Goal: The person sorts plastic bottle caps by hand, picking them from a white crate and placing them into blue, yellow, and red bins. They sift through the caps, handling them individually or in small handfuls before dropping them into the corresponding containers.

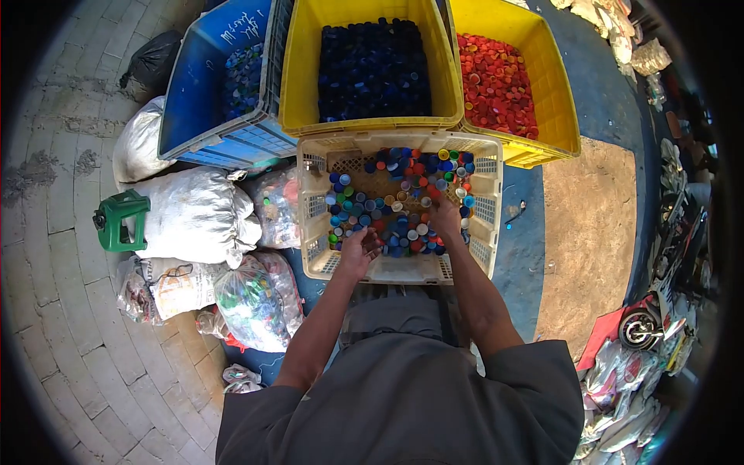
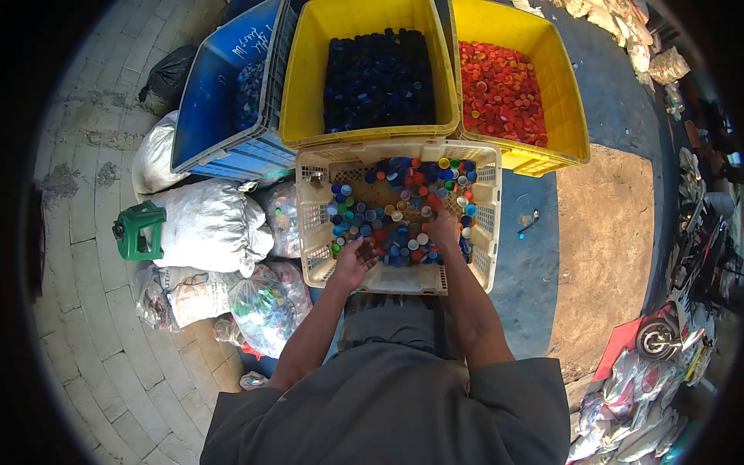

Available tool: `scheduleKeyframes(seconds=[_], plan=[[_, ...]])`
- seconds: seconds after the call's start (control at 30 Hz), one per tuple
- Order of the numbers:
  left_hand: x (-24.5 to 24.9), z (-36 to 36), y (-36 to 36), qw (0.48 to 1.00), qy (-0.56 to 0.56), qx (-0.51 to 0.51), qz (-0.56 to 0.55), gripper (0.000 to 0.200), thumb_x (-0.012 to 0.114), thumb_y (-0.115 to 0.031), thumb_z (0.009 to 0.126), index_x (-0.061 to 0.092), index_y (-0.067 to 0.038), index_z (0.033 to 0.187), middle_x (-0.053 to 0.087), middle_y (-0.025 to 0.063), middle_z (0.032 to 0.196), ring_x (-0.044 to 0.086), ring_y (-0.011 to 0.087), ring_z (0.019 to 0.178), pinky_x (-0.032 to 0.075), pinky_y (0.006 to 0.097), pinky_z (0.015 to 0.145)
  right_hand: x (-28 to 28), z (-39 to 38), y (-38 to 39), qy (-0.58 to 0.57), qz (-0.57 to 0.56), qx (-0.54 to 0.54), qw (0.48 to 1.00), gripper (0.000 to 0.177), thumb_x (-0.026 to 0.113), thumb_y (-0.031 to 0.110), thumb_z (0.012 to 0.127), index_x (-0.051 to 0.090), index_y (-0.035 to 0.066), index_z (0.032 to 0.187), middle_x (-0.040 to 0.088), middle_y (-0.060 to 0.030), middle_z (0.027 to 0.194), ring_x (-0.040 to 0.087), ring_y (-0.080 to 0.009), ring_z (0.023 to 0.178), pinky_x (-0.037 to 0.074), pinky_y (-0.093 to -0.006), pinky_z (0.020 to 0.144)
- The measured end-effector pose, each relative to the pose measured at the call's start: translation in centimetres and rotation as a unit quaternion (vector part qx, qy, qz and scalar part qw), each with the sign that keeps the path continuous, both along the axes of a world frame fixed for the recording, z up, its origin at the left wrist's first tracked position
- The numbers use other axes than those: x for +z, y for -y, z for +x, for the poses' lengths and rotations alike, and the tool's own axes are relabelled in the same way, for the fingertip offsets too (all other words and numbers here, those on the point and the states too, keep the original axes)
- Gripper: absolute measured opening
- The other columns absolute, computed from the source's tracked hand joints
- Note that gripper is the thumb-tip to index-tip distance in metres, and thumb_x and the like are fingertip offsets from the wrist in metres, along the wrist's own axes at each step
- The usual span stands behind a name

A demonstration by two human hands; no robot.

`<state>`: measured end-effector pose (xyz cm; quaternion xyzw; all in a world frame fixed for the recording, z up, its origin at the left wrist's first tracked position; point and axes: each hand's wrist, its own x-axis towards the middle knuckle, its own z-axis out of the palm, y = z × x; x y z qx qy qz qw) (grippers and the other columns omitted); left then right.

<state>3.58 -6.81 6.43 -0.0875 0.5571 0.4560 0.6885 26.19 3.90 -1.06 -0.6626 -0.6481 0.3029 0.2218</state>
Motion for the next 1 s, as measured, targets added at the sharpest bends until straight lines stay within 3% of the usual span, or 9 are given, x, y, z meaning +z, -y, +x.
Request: scheduleKeyframes(seconds=[0.13,0.33,0.53,0.73,0.87,1.0], plan=[[0.0,0.9,-0.7,0.999,-0.007,-0.037,0.001,0.018,0.057,-0.028,0.092,0.061,-0.012,0.098,0.061,-0.0022,0.086,0.059,0.0118,0.075,0.049,0.0327,0.069,2.7,-0.7,-0.2,0.071,0.01,0.037,0.997,0.021,0.063,0.013,0.077,0.064,0.005,0.096,0.066,-0.0175,0.092,0.061,-0.0379,0.09,0.048,-0.0469,0.076],[0.0,0.5,-0.4,0.998,-0.022,-0.058,-0.011,0.017,0.058,-0.029,0.092,0.06,-0.013,0.098,0.06,-0.0028,0.086,0.059,0.011,0.076,0.048,0.032,0.069,1.2,-1.8,-1.0,0.1,0.055,0.087,0.99,0.024,0.063,0.013,0.075,0.065,0.008,0.098,0.063,-0.0166,0.102,0.055,-0.0382,0.103,0.047,-0.0475,0.083],[-0.4,-0.5,-0.4,0.998,-0.027,-0.058,-0.013,0.016,0.056,-0.027,0.093,0.059,-0.013,0.099,0.06,-0.0032,0.085,0.059,0.0108,0.077,0.048,0.0315,0.07,-0.4,-1.4,-1.3,0.049,-0.03,0.046,0.997,0.028,0.061,0.01,0.075,0.066,0.01,0.103,0.066,-0.0181,0.096,0.061,-0.0389,0.091,0.049,-0.0468,0.08],[-1.5,0.5,-2.1,0.997,-0.027,-0.068,-0.009,0.016,0.058,-0.026,0.092,0.059,-0.011,0.098,0.061,-0.0008,0.087,0.059,0.0126,0.076,0.049,0.0325,0.069,-1.6,-0.4,-1.2,-0.073,-0.043,-0.012,0.996,0.029,0.06,0.009,0.077,0.065,0.005,0.106,0.068,-0.0188,0.091,0.067,-0.0312,0.084,0.052,-0.0387,0.073],[-2.1,1.4,-4.1,0.991,-0.081,-0.106,0.019,0.015,0.061,-0.023,0.09,0.058,-0.01,0.097,0.061,0.0005,0.089,0.059,0.0124,0.076,0.049,0.0315,0.067,1.0,-0.2,-1.1,-0.208,-0.088,-0.076,0.971,0.03,0.061,0.011,0.079,0.063,0.0,0.108,0.069,-0.0128,0.087,0.067,-0.0225,0.08,0.052,-0.0336,0.07],[-3.5,3.1,-7.4,0.918,-0.318,-0.228,0.065,0.023,0.067,-0.021,0.083,0.058,-0.005,0.098,0.063,0.0048,0.091,0.061,0.0186,0.082,0.049,0.033,0.07,2.1,1.0,0.7,-0.33,-0.164,-0.191,0.91,0.033,0.057,0.008,0.078,0.059,-0.002,0.11,0.064,-0.0089,0.085,0.062,-0.0183,0.073,0.051,-0.0286,0.068]])
